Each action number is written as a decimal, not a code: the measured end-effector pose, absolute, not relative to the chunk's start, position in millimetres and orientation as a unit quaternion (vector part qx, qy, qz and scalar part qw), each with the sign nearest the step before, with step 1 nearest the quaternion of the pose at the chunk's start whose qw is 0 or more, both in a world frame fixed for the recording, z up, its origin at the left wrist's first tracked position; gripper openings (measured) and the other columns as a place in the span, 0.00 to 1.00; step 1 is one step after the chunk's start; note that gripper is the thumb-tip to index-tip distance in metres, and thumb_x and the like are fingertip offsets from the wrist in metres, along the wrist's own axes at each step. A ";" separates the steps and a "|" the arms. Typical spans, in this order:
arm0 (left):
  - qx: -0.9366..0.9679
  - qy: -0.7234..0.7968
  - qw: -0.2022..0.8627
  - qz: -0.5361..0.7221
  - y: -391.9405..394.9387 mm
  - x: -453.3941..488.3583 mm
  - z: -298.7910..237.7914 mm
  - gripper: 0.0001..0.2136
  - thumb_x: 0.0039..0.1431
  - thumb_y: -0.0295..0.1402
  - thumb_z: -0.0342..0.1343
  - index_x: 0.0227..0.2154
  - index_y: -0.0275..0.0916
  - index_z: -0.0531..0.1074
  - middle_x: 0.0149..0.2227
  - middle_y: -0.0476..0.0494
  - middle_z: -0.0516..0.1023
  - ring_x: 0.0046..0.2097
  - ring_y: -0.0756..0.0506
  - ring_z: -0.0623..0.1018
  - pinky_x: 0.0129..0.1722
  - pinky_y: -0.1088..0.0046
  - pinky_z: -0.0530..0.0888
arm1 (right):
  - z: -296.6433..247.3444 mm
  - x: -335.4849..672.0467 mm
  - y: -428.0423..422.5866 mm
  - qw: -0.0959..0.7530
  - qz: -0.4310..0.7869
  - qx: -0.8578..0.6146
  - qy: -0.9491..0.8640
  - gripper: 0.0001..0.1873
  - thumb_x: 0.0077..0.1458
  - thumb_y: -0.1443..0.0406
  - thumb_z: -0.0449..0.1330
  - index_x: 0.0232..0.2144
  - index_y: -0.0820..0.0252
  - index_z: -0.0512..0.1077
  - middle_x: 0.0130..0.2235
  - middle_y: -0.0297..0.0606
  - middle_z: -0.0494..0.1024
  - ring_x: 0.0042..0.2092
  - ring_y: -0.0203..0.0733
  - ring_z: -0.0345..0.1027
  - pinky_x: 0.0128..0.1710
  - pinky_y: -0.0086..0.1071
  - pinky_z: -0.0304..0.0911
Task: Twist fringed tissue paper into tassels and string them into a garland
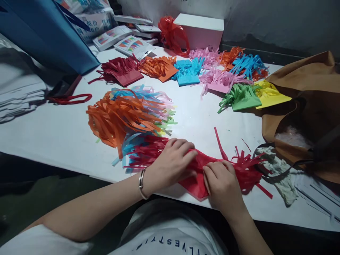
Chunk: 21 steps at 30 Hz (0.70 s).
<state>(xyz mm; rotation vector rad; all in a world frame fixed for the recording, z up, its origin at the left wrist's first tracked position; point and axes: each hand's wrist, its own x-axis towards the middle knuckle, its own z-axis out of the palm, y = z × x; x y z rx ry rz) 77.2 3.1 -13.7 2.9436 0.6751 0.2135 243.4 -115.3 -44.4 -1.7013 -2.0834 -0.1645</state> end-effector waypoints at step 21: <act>0.953 0.284 0.072 0.078 4.1 78.7 -32.9 0.15 0.65 0.30 0.51 0.21 0.36 0.69 0.25 0.45 0.75 0.33 0.44 0.67 0.39 0.59 0.57 | -32.8 245.2 -110.9 0.062 -0.093 -0.773 -0.625 0.07 0.61 0.68 0.58 0.30 0.61 0.72 0.33 0.42 0.74 0.40 0.51 0.65 0.48 0.50 0.53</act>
